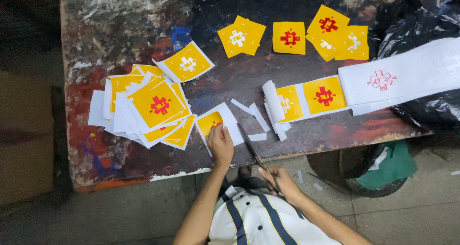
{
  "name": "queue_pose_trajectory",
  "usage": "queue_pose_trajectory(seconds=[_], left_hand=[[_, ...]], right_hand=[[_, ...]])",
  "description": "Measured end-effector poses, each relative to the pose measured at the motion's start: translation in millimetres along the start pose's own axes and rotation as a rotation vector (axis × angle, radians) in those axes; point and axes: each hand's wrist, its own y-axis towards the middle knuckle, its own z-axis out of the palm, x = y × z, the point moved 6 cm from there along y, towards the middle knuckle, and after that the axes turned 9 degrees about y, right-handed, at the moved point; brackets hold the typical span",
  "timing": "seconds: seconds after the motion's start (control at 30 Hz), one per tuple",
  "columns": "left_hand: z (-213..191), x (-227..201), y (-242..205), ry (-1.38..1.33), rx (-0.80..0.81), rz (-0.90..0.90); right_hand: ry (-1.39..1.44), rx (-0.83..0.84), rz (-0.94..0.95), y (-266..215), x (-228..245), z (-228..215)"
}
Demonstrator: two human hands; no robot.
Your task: The person uses scissors to trim the white borders from yellow square sheets printed with a red symbol. They cut each sheet individually and place the finished pieces into a growing pile on the table.
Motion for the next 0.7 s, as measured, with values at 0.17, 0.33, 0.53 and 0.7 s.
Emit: queue_pose_trajectory(seconds=[0.17, 0.33, 0.53, 0.7], left_hand=[[5.8, -10.0, 19.2, -0.054, 0.028, -0.042], [5.9, -8.3, 20.8, -0.066, 0.034, -0.116], [6.0, -6.8, 21.5, -0.124, 0.017, -0.112], [2.0, -5.6, 22.3, -0.174, 0.033, -0.148]], right_hand=[[-0.123, -0.05, -0.038, -8.0, -20.7, -25.4], [-0.301, -0.034, -0.09, -19.5, -22.1, -26.4], [-0.241, 0.008, -0.045, -14.1, -1.4, 3.6], [-0.139, 0.026, 0.016, -17.9, 3.0, 12.3]])
